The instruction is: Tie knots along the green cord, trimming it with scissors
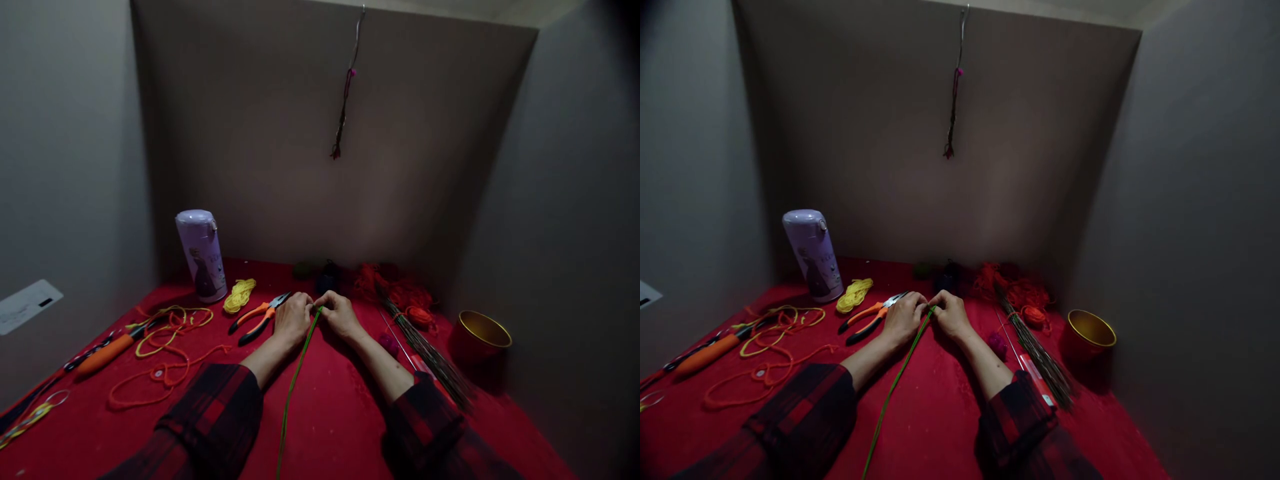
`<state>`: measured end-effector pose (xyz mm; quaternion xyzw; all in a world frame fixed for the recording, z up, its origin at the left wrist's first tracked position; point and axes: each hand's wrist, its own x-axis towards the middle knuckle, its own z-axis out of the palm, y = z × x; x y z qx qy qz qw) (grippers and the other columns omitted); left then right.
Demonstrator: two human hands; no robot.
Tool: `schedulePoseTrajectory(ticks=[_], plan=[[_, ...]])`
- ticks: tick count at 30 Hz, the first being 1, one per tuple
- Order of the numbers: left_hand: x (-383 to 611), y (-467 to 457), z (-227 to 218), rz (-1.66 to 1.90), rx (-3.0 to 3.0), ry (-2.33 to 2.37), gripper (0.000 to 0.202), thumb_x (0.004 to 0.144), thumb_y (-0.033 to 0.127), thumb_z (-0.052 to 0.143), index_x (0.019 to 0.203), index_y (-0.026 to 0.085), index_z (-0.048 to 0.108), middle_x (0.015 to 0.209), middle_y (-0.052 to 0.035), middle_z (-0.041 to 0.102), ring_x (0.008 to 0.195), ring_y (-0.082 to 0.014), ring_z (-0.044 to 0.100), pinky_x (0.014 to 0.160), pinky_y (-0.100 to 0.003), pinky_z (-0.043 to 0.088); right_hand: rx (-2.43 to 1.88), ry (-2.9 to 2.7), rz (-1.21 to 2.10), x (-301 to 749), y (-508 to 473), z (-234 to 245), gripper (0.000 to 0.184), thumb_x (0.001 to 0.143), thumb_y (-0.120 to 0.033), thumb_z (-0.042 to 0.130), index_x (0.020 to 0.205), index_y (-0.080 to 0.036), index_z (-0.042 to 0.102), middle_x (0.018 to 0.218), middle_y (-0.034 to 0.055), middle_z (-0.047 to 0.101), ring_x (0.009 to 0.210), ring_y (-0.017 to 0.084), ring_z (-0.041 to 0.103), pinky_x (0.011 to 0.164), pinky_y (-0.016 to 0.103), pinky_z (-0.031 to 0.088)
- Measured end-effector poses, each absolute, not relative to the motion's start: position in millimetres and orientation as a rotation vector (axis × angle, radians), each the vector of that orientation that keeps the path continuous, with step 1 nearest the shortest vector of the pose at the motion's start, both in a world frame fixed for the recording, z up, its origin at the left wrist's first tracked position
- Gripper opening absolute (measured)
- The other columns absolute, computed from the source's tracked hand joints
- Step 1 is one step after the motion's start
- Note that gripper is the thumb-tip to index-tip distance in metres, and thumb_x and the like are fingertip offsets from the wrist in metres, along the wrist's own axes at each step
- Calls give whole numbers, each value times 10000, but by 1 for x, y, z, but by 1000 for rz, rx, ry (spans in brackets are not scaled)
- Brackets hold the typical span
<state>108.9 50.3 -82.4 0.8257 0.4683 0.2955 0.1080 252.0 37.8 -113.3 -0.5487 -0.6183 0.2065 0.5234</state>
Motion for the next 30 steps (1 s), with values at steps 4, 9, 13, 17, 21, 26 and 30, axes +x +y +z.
schedulePoseTrajectory(ticks=[4,9,13,17,21,26,30], plan=[[110,52,-84,891,2404,1431,120,832,186,520,781,175,628,824,-44,650,837,-197,565,705,-284,368,-1290,-1426,612,253,40,-116,80,648,-191,535,700,-180,595,616,-3,620,551,141,558,510,236,430],[110,51,-83,868,2395,1444,123,807,207,553,734,182,650,805,-42,665,849,-216,542,746,-313,362,-1242,-1397,696,254,43,-120,61,652,-211,561,704,-179,568,603,-12,601,523,134,546,492,234,420],[110,50,-81,841,2407,1404,155,805,198,540,722,193,671,792,-40,675,855,-220,540,761,-322,362,-1270,-1434,658,255,43,-120,79,654,-236,597,698,-177,568,611,-14,589,538,129,533,489,227,407],[110,50,-81,845,2402,1383,161,799,189,538,735,201,685,803,-40,681,852,-212,548,760,-312,371,-1296,-1429,668,255,44,-120,85,659,-243,587,710,-181,560,601,-22,580,512,123,522,474,223,394],[110,50,-82,850,2386,1379,147,787,184,550,740,203,687,806,-39,683,841,-208,553,745,-304,377,-1287,-1410,692,254,44,-120,98,654,-254,587,700,-185,536,573,-31,558,492,119,510,461,217,380],[110,51,-84,876,2364,1372,125,771,167,560,710,197,665,792,-36,674,831,-205,548,747,-305,376,-1267,-1406,690,254,44,-120,103,639,-244,593,690,-180,530,578,-33,546,495,110,486,462,213,368],[110,52,-85,999,2271,1365,91,768,147,547,737,190,621,774,-30,643,792,-183,544,714,-282,384,-1243,-1396,706,254,44,-120,137,647,-270,605,711,-181,523,591,-33,545,514,113,492,478,218,381]])
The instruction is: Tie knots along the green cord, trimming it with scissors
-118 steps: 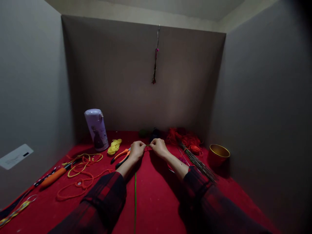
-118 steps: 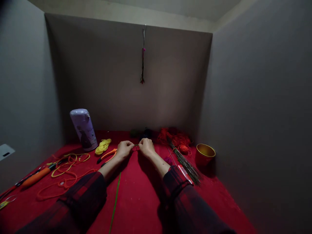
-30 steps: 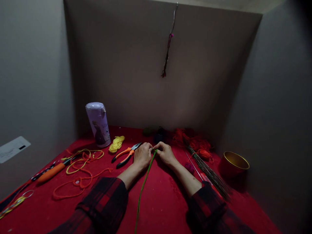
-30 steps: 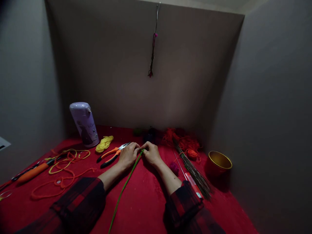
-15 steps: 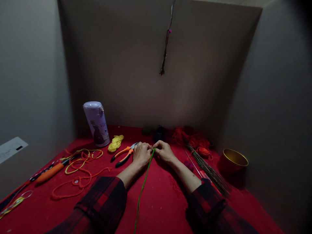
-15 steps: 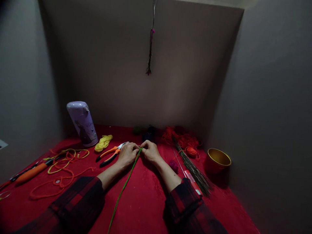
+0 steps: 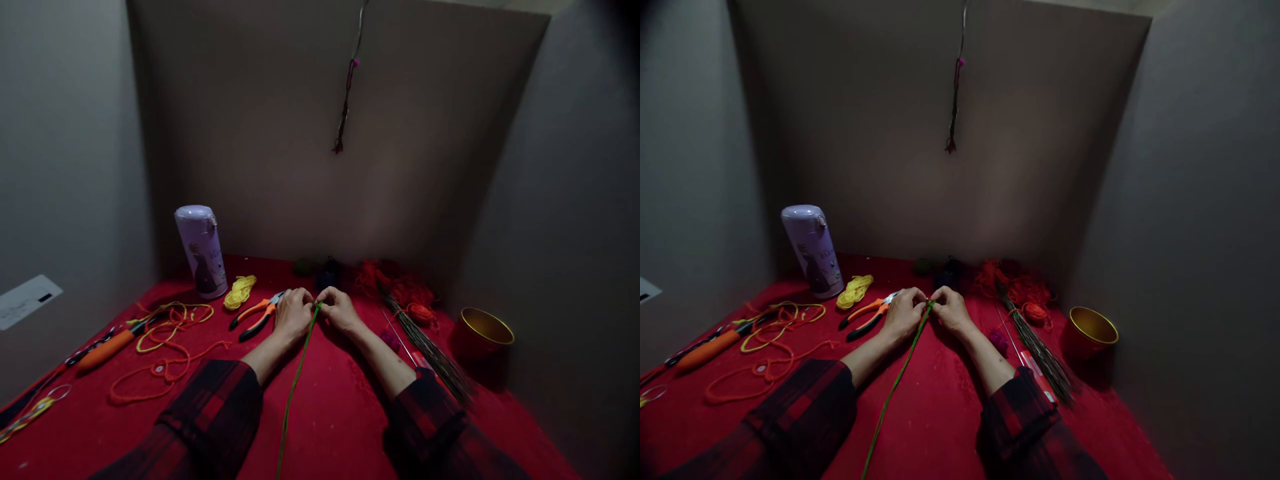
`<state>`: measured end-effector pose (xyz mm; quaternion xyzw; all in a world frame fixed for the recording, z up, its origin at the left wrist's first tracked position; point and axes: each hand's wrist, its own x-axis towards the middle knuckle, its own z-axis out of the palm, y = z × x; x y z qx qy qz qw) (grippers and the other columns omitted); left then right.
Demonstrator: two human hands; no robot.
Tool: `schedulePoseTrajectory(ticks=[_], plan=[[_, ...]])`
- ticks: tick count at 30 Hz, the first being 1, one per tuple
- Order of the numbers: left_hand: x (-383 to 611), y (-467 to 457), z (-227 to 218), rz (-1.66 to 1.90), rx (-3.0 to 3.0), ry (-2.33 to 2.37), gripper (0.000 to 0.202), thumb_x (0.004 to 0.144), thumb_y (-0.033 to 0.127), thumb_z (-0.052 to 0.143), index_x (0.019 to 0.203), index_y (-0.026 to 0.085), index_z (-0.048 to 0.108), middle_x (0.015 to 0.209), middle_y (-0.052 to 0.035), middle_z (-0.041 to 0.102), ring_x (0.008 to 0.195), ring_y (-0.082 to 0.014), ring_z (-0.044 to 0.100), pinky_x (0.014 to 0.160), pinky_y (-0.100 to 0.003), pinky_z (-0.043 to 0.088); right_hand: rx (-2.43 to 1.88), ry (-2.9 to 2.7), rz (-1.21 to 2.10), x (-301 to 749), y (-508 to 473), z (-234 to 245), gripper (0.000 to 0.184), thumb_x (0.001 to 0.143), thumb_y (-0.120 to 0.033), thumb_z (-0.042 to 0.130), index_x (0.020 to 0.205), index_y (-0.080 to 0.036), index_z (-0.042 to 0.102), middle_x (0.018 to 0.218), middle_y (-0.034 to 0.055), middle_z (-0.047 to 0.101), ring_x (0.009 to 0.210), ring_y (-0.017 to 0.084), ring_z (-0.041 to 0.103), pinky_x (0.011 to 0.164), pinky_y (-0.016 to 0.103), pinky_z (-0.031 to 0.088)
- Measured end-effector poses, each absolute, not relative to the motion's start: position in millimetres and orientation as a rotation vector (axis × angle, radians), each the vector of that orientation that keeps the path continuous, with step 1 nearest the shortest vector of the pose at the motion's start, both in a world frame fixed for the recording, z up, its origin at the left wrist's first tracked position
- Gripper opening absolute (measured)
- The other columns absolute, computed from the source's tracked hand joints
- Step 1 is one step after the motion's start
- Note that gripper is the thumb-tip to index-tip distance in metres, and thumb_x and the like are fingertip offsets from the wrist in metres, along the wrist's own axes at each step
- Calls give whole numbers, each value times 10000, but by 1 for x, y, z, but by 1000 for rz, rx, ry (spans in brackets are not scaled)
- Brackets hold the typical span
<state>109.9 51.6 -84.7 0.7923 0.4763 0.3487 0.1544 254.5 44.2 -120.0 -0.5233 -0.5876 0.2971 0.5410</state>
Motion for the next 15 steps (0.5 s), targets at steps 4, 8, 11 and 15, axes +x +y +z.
schedulePoseTrajectory(ticks=[4,8,11,15], plan=[[110,47,-82,1095,2254,1229,62,791,195,550,783,193,611,799,-21,625,808,-169,542,737,-273,393,-1222,-1376,698,254,43,-118,153,629,-248,596,736,-187,506,598,-42,525,525,114,483,483,219,384],[112,44,-80,1021,2290,1239,97,783,191,562,704,193,618,764,-21,630,823,-178,534,771,-292,384,-1216,-1356,722,252,42,-116,181,603,-217,577,755,-198,480,631,-42,533,544,115,491,486,217,396],[112,47,-83,979,2242,1248,129,788,174,538,686,186,615,748,-25,629,810,-177,534,745,-288,384,-1185,-1332,767,250,42,-115,199,603,-222,574,767,-203,462,641,-42,538,543,112,496,494,220,411],[111,53,-89,992,2161,1255,125,786,188,520,704,176,615,743,-25,619,778,-170,536,710,-280,386,-1170,-1326,784,250,42,-114,207,605,-219,572,778,-204,460,623,-51,529,524,105,485,491,217,409]])
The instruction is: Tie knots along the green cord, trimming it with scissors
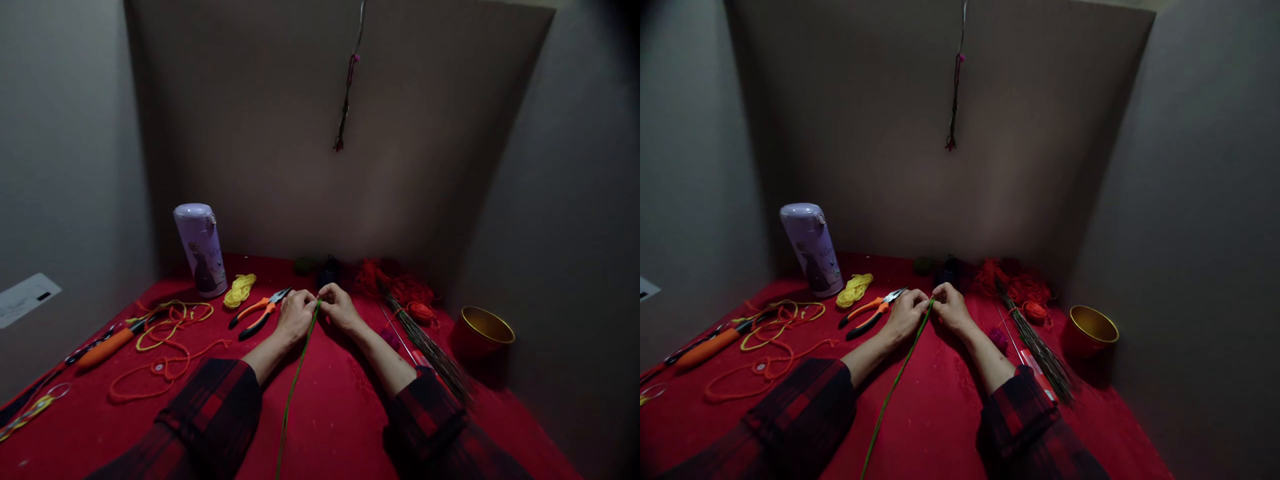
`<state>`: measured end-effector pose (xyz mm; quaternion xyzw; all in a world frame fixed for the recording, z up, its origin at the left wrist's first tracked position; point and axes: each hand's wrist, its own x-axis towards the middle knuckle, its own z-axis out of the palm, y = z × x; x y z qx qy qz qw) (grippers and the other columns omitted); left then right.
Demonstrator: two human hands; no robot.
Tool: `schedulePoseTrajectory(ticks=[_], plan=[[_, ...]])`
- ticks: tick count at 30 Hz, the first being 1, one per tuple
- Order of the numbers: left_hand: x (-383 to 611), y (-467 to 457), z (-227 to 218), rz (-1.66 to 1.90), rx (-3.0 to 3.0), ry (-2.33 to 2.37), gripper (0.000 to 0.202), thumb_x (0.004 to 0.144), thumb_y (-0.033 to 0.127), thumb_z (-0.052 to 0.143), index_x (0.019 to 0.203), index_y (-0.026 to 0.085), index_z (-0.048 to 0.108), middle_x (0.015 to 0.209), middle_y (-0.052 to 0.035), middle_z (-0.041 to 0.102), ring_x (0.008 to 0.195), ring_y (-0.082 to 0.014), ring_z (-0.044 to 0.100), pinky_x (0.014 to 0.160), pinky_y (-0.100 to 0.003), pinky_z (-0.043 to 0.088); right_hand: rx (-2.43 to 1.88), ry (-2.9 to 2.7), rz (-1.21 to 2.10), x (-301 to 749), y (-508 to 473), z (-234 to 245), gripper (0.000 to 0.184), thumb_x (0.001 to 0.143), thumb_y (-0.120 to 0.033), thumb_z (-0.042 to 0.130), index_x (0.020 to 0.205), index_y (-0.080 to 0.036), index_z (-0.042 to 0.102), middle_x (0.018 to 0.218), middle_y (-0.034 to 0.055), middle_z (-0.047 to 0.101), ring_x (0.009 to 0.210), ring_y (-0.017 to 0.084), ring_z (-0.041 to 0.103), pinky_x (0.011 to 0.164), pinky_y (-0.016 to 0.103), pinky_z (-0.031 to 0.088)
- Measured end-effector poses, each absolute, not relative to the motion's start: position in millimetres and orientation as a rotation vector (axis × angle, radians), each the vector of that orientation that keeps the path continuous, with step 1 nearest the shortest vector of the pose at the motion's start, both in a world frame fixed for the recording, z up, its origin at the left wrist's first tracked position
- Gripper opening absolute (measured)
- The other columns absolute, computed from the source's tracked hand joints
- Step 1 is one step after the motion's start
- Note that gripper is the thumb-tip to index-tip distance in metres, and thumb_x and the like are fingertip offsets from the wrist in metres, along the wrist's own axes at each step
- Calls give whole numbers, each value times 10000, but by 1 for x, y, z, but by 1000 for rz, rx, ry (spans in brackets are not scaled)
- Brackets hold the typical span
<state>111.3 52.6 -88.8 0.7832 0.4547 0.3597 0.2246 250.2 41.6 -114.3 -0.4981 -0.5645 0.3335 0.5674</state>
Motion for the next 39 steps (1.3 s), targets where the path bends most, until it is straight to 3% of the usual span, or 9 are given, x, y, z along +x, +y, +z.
schedulePoseTrajectory(ticks=[20,23,26,29,32,36,39], plan=[[108,56,-90,1251,1801,1093,118,759,235,448,653,191,478,615,26,501,619,-127,484,603,-226,384,-1176,-1342,776,251,43,-118,206,645,-268,594,795,-203,469,667,-30,559,563,117,514,507,227,424],[103,58,-82,1378,1813,1190,129,809,258,427,712,200,489,659,9,537,653,-141,518,639,-237,406,-1179,-1331,784,251,44,-118,210,638,-272,592,793,-204,468,648,-38,545,547,116,506,499,227,416],[94,63,-68,1490,1937,1476,123,840,238,429,798,203,540,758,-35,595,788,-191,556,766,-303,413,-1178,-1333,786,251,44,-117,208,633,-270,593,785,-204,467,632,-40,533,540,114,493,499,227,410],[88,64,-56,1403,2154,1755,236,775,95,457,931,200,600,1038,-102,607,1048,-279,488,893,-404,350,-1175,-1339,773,250,44,-118,204,626,-264,604,765,-203,468,641,-33,535,560,116,491,512,227,412],[90,61,-54,1211,2345,1672,468,725,-1,438,1120,211,576,1255,-97,520,1154,-278,418,930,-400,329,-1182,-1346,758,251,45,-118,205,626,-256,608,772,-202,473,670,-24,556,586,122,509,535,232,423],[100,62,-66,846,2502,1228,359,764,24,442,972,232,648,1031,-54,628,1020,-216,496,888,-335,377,-1184,-1373,718,252,45,-120,195,632,-241,594,786,-203,481,689,-20,572,599,129,522,544,235,427],[105,66,-77,806,2508,1107,283,796,65,452,897,227,662,974,-42,636,961,-194,514,856,-309,400,-1206,-1414,663,252,45,-122,173,647,-235,579,789,-207,482,688,-18,577,598,135,525,542,237,421]])
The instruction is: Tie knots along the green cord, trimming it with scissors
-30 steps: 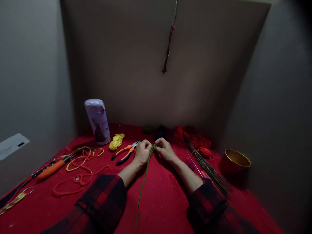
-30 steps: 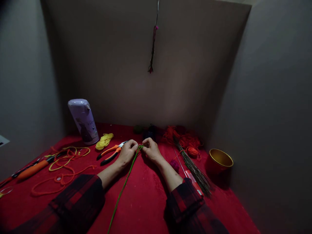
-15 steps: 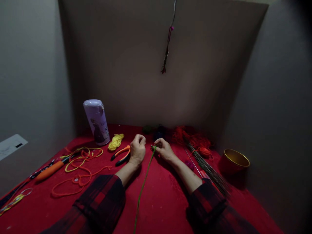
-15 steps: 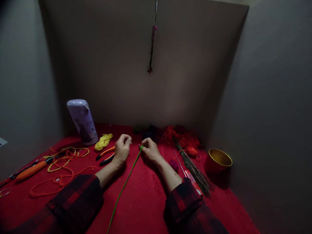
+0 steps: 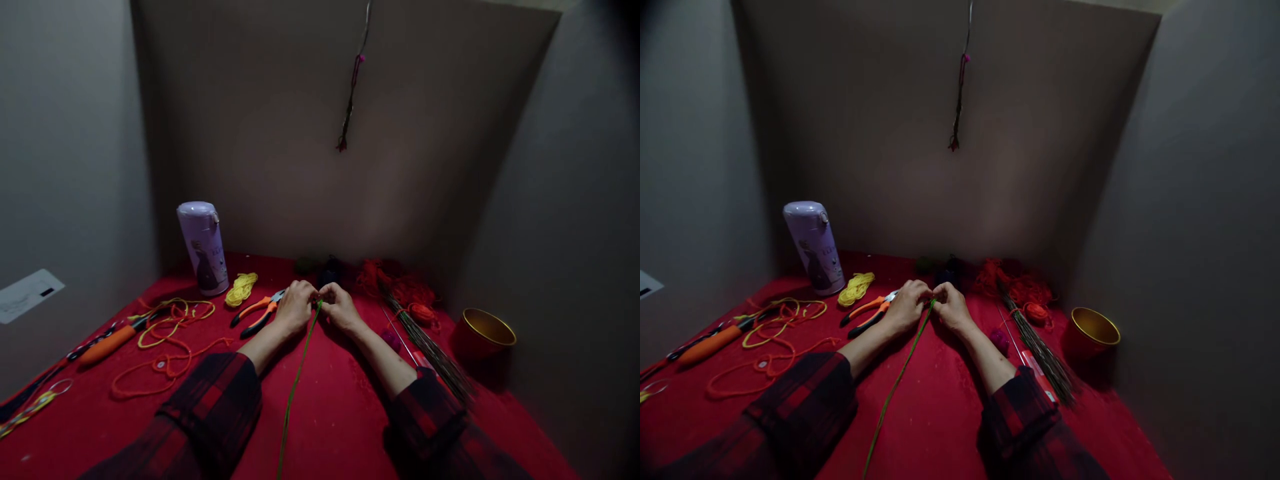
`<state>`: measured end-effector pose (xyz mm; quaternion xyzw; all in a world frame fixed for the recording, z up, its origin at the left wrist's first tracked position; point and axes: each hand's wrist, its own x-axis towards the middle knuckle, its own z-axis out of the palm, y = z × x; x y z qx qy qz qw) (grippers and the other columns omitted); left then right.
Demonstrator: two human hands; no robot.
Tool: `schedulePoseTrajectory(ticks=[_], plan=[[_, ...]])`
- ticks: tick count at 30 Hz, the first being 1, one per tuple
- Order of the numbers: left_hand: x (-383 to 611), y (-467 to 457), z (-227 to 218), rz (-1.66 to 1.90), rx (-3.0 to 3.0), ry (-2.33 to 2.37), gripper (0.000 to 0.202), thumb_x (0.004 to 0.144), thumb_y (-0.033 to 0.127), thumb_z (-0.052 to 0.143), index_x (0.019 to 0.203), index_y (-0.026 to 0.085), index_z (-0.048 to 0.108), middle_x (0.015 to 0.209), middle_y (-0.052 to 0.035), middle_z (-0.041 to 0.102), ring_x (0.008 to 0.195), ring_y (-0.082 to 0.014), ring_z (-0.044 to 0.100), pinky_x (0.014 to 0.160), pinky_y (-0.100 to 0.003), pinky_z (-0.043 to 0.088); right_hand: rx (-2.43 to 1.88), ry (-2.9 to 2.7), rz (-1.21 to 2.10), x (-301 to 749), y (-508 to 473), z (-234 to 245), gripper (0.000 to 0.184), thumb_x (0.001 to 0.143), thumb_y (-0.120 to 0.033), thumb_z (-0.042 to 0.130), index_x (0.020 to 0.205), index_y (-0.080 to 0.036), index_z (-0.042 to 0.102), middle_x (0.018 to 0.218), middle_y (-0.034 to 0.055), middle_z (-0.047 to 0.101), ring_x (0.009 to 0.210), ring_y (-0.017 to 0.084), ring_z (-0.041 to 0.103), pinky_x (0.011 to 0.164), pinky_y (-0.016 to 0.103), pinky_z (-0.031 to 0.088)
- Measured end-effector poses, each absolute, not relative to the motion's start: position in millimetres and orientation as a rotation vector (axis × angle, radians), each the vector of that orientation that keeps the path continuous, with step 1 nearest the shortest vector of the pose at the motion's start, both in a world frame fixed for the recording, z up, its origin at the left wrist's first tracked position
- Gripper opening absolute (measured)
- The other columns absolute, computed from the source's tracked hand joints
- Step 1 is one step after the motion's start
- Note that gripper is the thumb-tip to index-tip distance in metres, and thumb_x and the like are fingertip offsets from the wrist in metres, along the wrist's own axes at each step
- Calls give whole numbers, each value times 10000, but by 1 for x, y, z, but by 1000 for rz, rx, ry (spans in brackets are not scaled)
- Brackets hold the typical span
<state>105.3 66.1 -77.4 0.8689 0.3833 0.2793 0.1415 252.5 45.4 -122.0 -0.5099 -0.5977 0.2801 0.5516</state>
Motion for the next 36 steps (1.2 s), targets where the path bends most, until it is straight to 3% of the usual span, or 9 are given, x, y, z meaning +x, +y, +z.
schedulePoseTrajectory(ticks=[13,19,26,36], plan=[[110,74,-84,891,2254,1037,220,824,179,479,828,183,699,836,-36,703,799,-167,617,748,-257,426,-1337,-1665,62,241,34,-107,119,685,-110,465,759,-202,476,771,27,549,715,173,512,670,278,399],[113,75,-86,938,2147,1074,215,795,145,490,785,173,702,788,-32,705,768,-162,623,718,-246,427,-1541,-1714,-77,235,33,-108,130,816,-100,415,851,-171,518,861,80,544,734,188,526,655,284,384],[114,76,-88,940,2063,1142,198,789,141,514,745,151,707,765,-45,704,738,-160,617,705,-241,428,-1784,-1758,-162,231,27,-103,113,891,-112,432,919,-139,539,894,79,567,715,167,543,607,261,332],[113,80,-94,1003,1961,1045,161,738,78,542,750,153,685,752,-19,694,735,-143,616,700,-230,437,-1683,-1801,-129,233,26,-103,69,885,-144,439,884,-181,498,844,32,539,637,138,499,547,252,258]])
